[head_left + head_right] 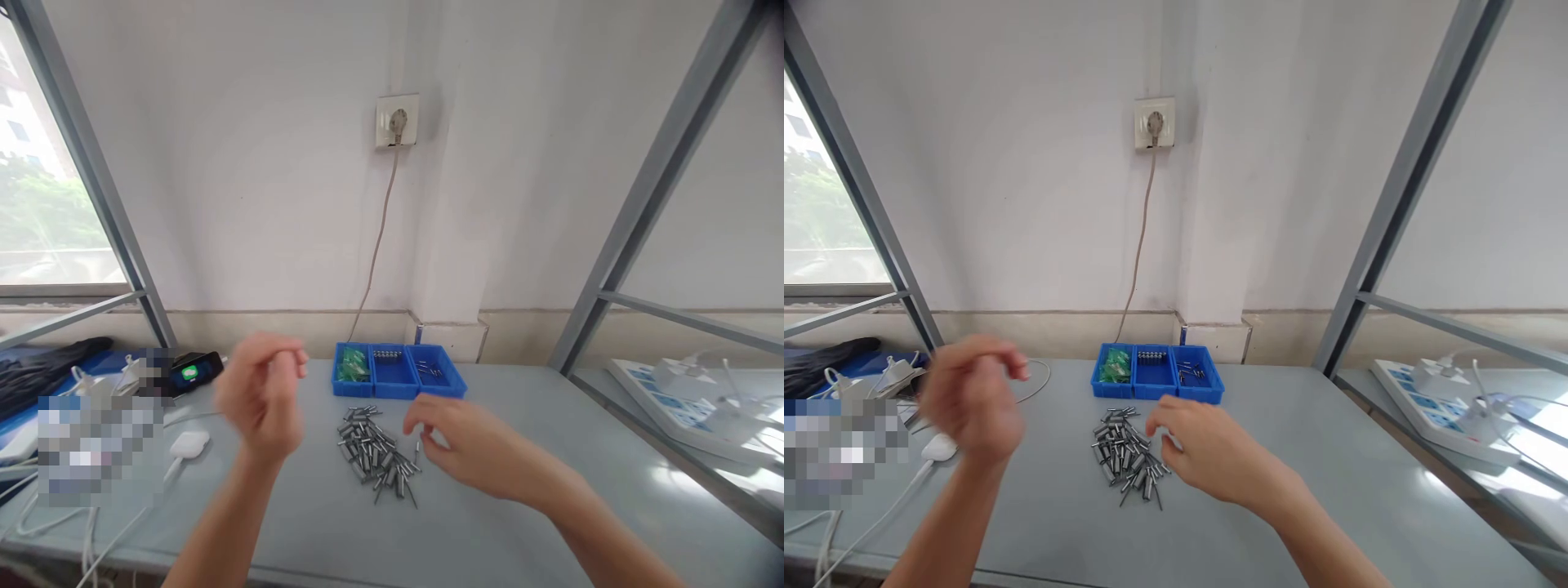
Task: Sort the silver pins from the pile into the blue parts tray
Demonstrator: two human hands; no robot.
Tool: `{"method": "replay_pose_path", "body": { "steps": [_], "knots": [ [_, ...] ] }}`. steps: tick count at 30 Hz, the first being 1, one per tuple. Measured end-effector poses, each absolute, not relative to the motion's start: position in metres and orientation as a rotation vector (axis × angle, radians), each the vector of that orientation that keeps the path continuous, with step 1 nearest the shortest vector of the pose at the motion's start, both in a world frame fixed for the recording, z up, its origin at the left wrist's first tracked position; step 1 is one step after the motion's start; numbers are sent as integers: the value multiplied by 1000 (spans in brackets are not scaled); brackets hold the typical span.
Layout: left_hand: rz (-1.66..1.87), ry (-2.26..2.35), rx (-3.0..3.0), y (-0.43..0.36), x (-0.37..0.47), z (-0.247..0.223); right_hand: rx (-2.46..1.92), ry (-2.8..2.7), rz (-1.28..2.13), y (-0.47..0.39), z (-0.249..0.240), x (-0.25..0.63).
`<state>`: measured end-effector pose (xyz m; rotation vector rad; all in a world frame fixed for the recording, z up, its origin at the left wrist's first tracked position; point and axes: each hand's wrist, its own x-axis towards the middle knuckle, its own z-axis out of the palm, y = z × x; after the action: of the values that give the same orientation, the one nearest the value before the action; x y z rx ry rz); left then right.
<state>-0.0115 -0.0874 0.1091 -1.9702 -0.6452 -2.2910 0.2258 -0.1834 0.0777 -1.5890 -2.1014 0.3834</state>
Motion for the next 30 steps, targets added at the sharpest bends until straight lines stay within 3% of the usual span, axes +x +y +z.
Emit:
{"method": "replay_pose_path", "body": {
  "steps": [5,10,16,22,30],
  "knots": [
    [-1742,-557,-2418,-30,30,55,-1615,-2348,505,-152,16,244],
    [-1376,-644,-2634,-9,37,2,-1614,-2418,419,-151,5,254],
    [-1263,-648,-2741,-14,41,-3,-1767,-2401,401,-135,15,270],
    [-1302,-726,-2763,-10,42,-6,-1537,-2193,432,-106,37,255],
    [-1382,-1009,-2779,-8,25,-15,-1219,-1489,882,-95,8,257]
  ]
}}
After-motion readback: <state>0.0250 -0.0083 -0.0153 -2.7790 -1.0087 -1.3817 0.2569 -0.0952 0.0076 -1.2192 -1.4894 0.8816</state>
